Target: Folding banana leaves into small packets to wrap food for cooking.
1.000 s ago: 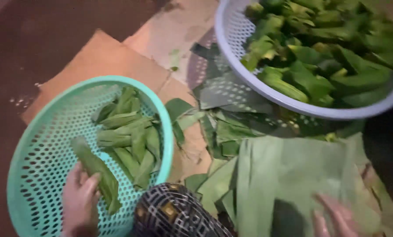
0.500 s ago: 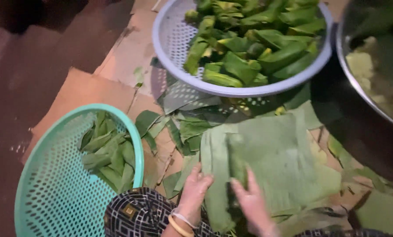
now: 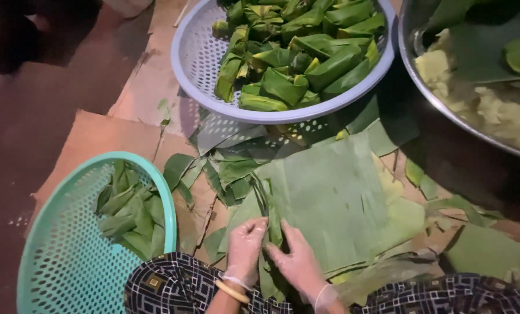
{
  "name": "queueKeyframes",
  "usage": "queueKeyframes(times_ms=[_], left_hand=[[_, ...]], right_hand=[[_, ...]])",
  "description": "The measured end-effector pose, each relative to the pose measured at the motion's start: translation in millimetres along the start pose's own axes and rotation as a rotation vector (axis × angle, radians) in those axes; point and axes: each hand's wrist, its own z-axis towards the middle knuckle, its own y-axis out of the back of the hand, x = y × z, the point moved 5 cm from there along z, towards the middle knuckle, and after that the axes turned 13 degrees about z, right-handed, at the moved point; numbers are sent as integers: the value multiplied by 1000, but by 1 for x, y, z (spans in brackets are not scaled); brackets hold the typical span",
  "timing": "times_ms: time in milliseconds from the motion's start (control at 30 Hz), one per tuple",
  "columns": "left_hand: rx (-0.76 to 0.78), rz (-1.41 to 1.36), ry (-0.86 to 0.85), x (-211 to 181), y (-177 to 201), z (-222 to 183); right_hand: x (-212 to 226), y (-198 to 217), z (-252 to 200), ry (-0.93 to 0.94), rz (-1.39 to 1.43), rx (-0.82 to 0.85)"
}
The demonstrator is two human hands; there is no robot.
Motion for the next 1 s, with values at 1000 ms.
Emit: queueKeyframes(times_ms=[1000], left_hand=[[113,-104,139,7,-12,10]], right_hand=[[30,-4,-14,129,155,114]])
